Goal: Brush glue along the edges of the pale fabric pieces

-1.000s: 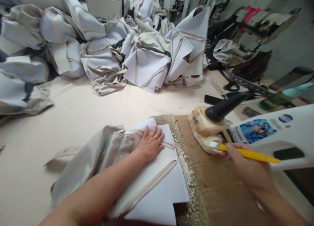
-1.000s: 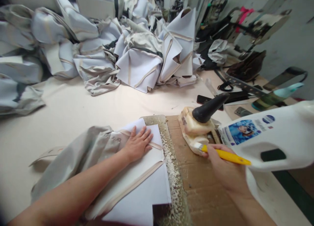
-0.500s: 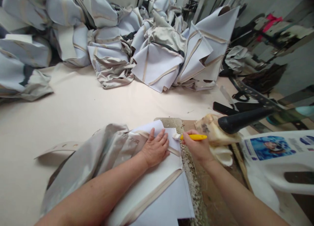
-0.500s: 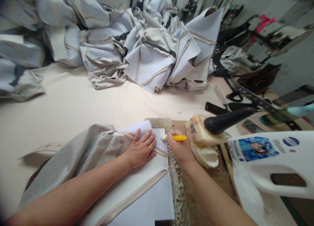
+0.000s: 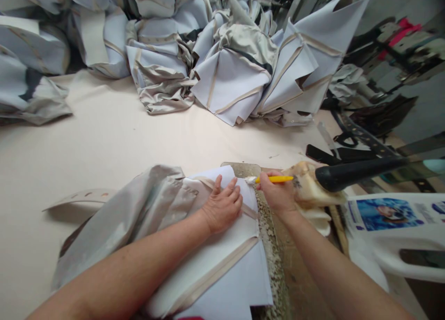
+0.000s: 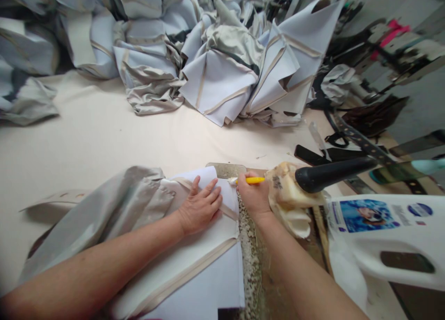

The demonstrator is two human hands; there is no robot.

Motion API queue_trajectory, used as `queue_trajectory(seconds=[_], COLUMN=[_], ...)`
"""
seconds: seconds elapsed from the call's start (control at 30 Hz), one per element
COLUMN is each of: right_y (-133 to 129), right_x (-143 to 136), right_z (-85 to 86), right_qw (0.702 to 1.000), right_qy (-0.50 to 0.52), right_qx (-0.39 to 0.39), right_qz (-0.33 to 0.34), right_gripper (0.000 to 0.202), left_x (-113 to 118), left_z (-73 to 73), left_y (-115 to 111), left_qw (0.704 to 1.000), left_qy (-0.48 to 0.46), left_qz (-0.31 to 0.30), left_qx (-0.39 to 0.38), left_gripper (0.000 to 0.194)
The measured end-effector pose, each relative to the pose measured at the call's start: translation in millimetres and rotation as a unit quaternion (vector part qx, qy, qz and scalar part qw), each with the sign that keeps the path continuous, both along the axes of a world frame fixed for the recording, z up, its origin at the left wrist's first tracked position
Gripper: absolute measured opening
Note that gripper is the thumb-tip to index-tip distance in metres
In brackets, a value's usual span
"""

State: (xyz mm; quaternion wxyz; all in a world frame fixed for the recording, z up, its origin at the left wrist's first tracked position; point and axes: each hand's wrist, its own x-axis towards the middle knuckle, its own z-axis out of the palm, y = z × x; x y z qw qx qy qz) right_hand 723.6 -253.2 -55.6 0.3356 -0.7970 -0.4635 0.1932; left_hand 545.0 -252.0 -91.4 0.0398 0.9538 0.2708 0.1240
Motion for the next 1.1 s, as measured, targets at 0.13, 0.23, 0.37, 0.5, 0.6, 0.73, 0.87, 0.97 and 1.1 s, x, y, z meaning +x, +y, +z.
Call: queue_trajectory(seconds=[0.13, 0.23, 0.37, 0.5, 0.6, 0.73, 0.87, 0.97, 1.1], right_y=[-55.7, -87.3, -93.2, -93.3, -99.9, -102.8, -101.7, -107.0, -114.9], right_x=[-3.9, -3.6, 2.6, 12.7, 15.2, 12.0, 10.3, 11.7, 13.7], right_z=[11.5, 18.3, 13.5, 7.4, 7.9, 9.8, 8.6, 7.0, 10.6], right_qw=[0.998, 0.997, 0.996, 0.995, 0.993, 0.989, 0.989, 0.986, 0.992], right_qy=[-0.016, 0.007, 0.046, 0.012, -0.018, -0.026, -0.049, -0.025, -0.017], right_qx=[-0.057, -0.08, -0.056, -0.02, -0.011, -0.019, -0.002, -0.032, -0.035], right_qz=[0.005, -0.001, 0.05, 0.094, 0.112, 0.147, 0.137, 0.162, 0.122], right_gripper=[0.025, 0.026, 0.027, 0.028, 0.024, 0.024, 0.023, 0.024, 0.029], left_x=[-6.5, -11.7, -12.9, -10.7, -10.1, -10.4, -9.8, -8.9, -9.0], left_z=[2.5, 3.8, 3.4, 0.6, -0.8, -0.9, -0.2, 5.0, 27.3], left_y=[-0.7, -0.2, 1.3, 2.8, 3.3, 2.8, 4.3, 3.5, -16.0], left_qw=[1.0, 0.999, 0.998, 0.997, 0.997, 0.997, 0.997, 0.995, 0.991], left_qy=[0.018, 0.033, 0.05, 0.063, 0.055, 0.051, 0.063, 0.074, 0.054], left_qz=[-0.005, -0.014, -0.011, -0.003, -0.007, -0.003, 0.001, 0.002, 0.001], left_qx=[-0.009, -0.02, -0.036, -0.052, -0.054, -0.05, -0.054, -0.072, -0.121], left_gripper=[0.03, 0.033, 0.034, 0.036, 0.036, 0.035, 0.036, 0.037, 0.039])
